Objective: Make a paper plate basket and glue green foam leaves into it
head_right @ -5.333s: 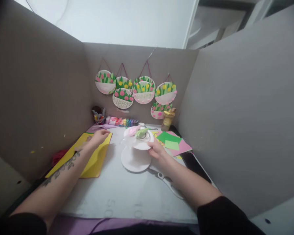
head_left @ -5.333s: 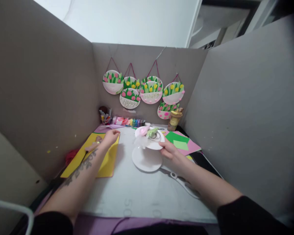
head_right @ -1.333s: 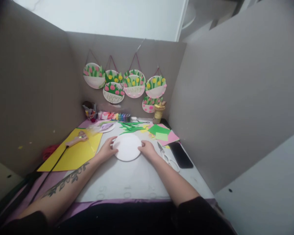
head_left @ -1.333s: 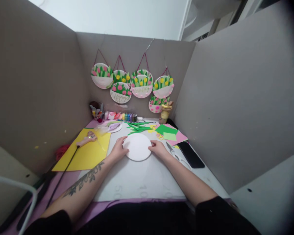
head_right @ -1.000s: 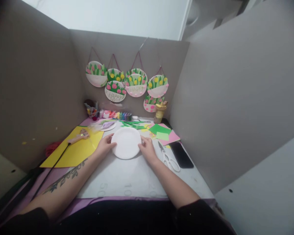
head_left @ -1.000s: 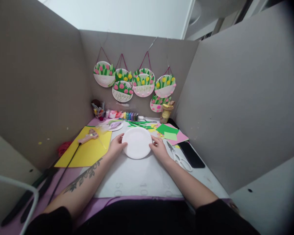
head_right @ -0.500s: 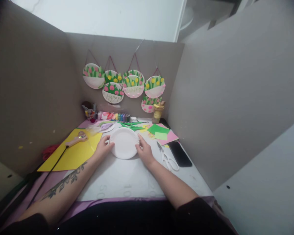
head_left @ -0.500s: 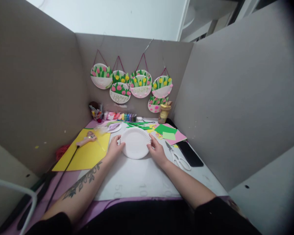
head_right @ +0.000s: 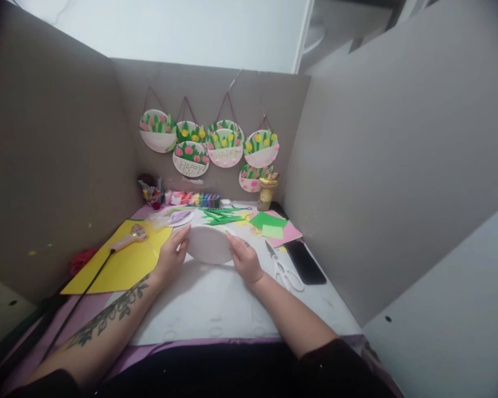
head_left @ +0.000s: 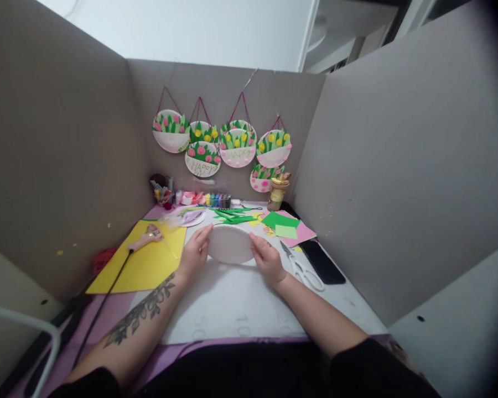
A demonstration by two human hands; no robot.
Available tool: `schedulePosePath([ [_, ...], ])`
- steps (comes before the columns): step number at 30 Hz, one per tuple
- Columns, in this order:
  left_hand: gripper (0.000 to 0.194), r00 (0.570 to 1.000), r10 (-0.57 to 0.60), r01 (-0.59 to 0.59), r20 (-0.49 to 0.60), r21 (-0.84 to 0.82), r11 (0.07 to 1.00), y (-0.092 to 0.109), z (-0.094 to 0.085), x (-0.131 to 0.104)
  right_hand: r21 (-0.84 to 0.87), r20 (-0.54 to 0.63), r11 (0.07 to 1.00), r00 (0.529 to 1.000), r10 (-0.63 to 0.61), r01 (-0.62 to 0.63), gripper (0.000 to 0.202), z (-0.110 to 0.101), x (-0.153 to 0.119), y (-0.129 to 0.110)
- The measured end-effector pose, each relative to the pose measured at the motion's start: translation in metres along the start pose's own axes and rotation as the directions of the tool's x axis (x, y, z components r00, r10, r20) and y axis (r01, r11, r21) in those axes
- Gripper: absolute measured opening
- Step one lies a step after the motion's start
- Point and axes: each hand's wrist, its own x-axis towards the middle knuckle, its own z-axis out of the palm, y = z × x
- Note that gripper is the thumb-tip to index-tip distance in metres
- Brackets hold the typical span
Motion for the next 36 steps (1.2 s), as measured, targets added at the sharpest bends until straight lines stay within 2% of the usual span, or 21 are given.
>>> schedulePosePath([
  [3,0.045,1.000,0.012,-0.012,-0.014,-0.010,1.000,-0.0009,0.0001,-0.0001,0.002,-0.009,1.000,1.000,0.003,-0.003,0.036,0.0006,-0.0012,-0.0024],
  [9,0.045,1.000,-0.009,0.009,-0.019,0.003,1.000,0.0002,-0.0005,-0.0002,0.010,0.011,0.998,0.998,-0.067,0.067,0.037,0.0013,-0.0033,-0.0061],
  [13,0.044,0.999,0.022,-0.022,-0.048,0.008,1.000,-0.0002,-0.0002,0.0000,-0.066,0.018,0.987,0.989,-0.148,0.149,0.039,0.0015,-0.0036,-0.0041],
  [15,0.044,0.997,0.041,-0.040,-0.063,0.006,0.999,-0.0014,0.0005,0.0002,-0.147,0.003,0.955,0.966,-0.260,0.258,0.042,0.0019,-0.0029,-0.0015],
  [18,0.045,0.994,0.071,-0.072,-0.079,-0.002,0.997,-0.0036,0.0015,0.0006,-0.293,-0.055,0.859,0.890,-0.453,0.419,0.047,0.0027,-0.0006,0.0012],
  [21,0.044,0.991,0.095,-0.096,-0.090,-0.006,0.995,-0.0045,0.0017,0.0010,-0.373,-0.045,0.785,0.836,-0.547,0.494,0.055,0.0028,0.0017,0.0000],
  [28,0.045,0.990,0.104,-0.105,-0.096,-0.002,0.994,-0.0053,0.0019,0.0009,-0.399,0.004,0.757,0.827,-0.563,0.517,0.064,0.0007,0.0021,-0.0042],
  [36,0.045,0.991,0.096,-0.096,-0.094,0.000,0.995,-0.0056,0.0017,0.0009,-0.428,0.022,0.740,0.825,-0.565,0.519,0.061,-0.0002,0.0002,-0.0018],
])
